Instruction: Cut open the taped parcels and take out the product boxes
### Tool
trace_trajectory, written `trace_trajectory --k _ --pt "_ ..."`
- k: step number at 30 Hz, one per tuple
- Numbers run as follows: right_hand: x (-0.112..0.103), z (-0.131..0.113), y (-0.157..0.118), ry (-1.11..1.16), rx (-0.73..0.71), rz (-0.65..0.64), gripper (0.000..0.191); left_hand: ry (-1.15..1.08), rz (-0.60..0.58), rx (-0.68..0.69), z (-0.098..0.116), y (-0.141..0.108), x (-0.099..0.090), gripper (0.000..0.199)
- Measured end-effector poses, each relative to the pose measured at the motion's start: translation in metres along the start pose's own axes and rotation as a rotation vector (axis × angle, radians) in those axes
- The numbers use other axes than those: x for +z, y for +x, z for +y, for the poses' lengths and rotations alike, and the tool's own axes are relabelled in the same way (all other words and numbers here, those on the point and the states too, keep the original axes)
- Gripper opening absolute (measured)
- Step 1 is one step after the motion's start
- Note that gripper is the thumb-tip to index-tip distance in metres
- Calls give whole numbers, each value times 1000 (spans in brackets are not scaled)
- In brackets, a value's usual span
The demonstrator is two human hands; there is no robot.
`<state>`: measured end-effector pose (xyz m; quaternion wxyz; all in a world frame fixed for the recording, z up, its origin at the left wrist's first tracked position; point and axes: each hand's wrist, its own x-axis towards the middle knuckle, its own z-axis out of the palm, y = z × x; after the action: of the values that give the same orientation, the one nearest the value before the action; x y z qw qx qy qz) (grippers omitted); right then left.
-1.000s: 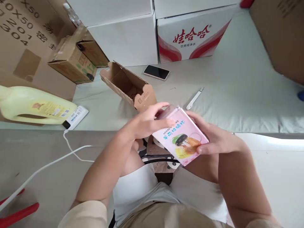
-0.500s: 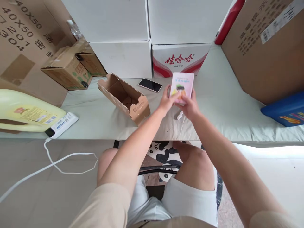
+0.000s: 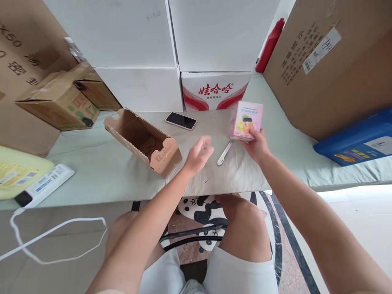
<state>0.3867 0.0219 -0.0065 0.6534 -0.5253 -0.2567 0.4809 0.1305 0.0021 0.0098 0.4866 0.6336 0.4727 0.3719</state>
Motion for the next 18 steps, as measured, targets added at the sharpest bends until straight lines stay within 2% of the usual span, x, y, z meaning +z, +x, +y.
trace_trajectory --k 1,2,4,6,8,11,13,18 --pt "-17 -6 4 -59 16 92 42 57 -62 -3 -12 -14 -6 27" --pt "-33 -13 9 -116 32 172 37 112 -119 -23 -24 -26 -11 31" --pt "-58 -24 23 -209 58 295 25 136 -145 -33 -43 -43 -22 36" --pt "-73 -33 40 -301 72 386 15 145 -175 -24 -54 -51 -29 37" --pt "-79 -40 57 -417 75 463 15 164 -226 0 -59 -53 -33 36" --pt "-76 -47 86 -598 85 565 28 222 -279 55 -61 -51 -33 34" --pt "-67 -50 110 -683 117 607 37 298 -269 118 -65 -50 -29 32" --pt "-25 -47 182 -683 165 563 47 491 -187 364 -77 -51 -18 21"
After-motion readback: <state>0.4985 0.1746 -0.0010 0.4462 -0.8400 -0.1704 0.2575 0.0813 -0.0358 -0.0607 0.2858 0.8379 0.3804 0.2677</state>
